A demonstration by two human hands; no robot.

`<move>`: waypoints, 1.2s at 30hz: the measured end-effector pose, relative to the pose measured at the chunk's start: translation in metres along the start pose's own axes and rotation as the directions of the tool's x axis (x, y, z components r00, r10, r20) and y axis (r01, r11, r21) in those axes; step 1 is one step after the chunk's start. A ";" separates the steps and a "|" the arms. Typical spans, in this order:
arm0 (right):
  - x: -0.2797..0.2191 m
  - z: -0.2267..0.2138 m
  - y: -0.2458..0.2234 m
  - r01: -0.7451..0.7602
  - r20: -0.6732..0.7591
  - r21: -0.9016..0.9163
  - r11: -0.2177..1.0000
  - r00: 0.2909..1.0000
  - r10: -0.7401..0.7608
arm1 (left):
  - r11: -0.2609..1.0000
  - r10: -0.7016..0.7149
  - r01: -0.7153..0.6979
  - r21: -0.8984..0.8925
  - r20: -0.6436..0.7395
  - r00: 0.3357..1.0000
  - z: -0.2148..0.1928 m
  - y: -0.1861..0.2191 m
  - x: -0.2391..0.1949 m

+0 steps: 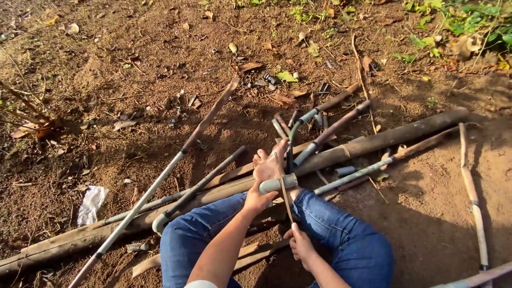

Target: The person sits on the ground and uses a hand saw to cut a white PVC pipe. They hold the pipe steady with their left hand and foot while sawing with their right hand. The task continues for the duration of the video.

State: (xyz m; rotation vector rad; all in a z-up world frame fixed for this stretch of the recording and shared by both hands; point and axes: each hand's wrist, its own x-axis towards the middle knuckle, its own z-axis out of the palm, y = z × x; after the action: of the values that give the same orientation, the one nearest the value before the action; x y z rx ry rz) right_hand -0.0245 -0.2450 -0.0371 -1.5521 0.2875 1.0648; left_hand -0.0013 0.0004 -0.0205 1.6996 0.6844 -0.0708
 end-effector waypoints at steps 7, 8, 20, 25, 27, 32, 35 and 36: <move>0.002 0.014 -0.048 -0.014 -0.012 -0.029 0.999 1.000 0.014 | 0.995 0.043 -0.042 -0.089 0.006 0.999 0.002 0.003 0.000; 0.005 0.019 -0.063 0.004 -0.009 -0.055 0.998 1.000 -0.004 | 0.996 0.059 -0.059 -0.072 -0.003 0.998 0.002 0.000 -0.001; -0.021 0.014 -0.006 -0.052 -0.044 -0.073 0.996 0.998 0.049 | 0.995 0.063 -0.064 -0.081 -0.005 0.998 0.000 0.001 -0.001; 0.000 0.015 -0.061 -0.021 -0.028 -0.082 0.996 0.999 0.019 | 0.996 0.040 -0.041 -0.075 -0.018 0.999 0.004 -0.004 0.002; 0.002 0.019 -0.081 -0.001 -0.008 -0.110 0.994 1.000 0.000 | 0.999 0.036 -0.037 -0.031 -0.039 0.999 0.005 -0.007 0.006; -0.007 0.021 -0.049 -0.026 -0.087 -0.155 0.988 0.996 0.012 | 0.999 0.040 -0.041 -0.018 -0.023 0.999 0.000 0.001 -0.003; -0.024 0.010 -0.007 -0.015 -0.058 -0.122 0.992 0.998 0.008 | 1.000 -0.002 0.002 -0.024 -0.007 1.000 -0.002 0.010 -0.006; -0.026 0.011 -0.012 -0.019 -0.060 -0.120 0.993 0.998 0.012 | 1.000 -0.005 0.005 -0.023 -0.004 1.000 -0.002 0.010 -0.005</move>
State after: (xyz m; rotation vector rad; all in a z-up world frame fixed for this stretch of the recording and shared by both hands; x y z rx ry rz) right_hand -0.0358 -0.2416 -0.0089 -1.6939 0.2800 1.0664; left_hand -0.0013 -0.0008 -0.0094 1.6762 0.6900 -0.0629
